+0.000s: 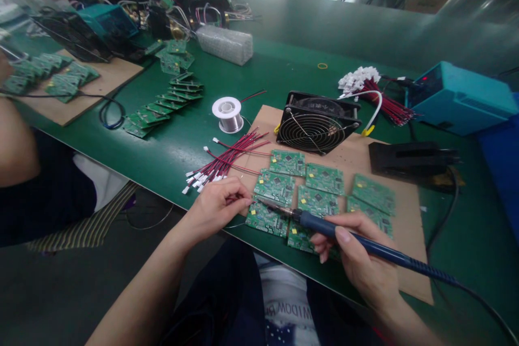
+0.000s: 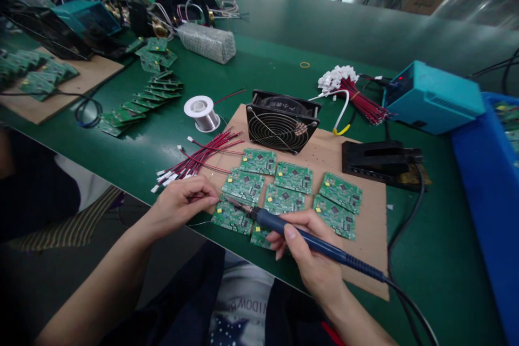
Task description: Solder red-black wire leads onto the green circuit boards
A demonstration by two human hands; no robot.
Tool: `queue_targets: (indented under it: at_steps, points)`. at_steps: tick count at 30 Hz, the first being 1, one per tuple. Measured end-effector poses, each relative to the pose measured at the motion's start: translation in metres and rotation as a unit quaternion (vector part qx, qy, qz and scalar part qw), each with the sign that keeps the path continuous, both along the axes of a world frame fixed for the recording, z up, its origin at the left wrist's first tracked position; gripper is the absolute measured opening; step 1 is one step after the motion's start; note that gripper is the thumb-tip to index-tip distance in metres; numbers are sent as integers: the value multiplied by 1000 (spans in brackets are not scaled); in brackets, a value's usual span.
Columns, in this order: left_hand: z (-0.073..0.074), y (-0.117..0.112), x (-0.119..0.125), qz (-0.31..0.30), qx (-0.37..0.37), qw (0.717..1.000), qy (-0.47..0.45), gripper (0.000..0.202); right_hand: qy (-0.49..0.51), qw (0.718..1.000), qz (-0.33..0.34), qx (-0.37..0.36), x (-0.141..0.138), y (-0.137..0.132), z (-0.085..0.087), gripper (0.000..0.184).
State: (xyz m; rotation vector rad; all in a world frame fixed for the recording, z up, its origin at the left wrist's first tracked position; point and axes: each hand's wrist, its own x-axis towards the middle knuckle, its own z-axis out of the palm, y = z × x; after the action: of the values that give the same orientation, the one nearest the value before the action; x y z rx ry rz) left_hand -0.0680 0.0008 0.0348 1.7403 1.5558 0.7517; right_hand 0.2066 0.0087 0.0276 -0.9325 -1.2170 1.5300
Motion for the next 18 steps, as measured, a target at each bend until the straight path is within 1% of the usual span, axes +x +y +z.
queue_targets:
  at_steps: [4,8,10,18]
  points:
    - [-3,0,-1,18,0,1000,-5,11,-8,1000,-3,-11,-3,-2,5,14]
    - [-3,1,0,20,-9,1000,3,12,-20,998,-39,-41,-10,-7,14,16]
    - [-3,1,0,17,-13,1000,6,12,-28,998,-45,-46,-12,-8,17,16]
    - [-2,1,-2,12,-14,1000,5,13,-36,997,-41,-55,-14,-7,19,18]
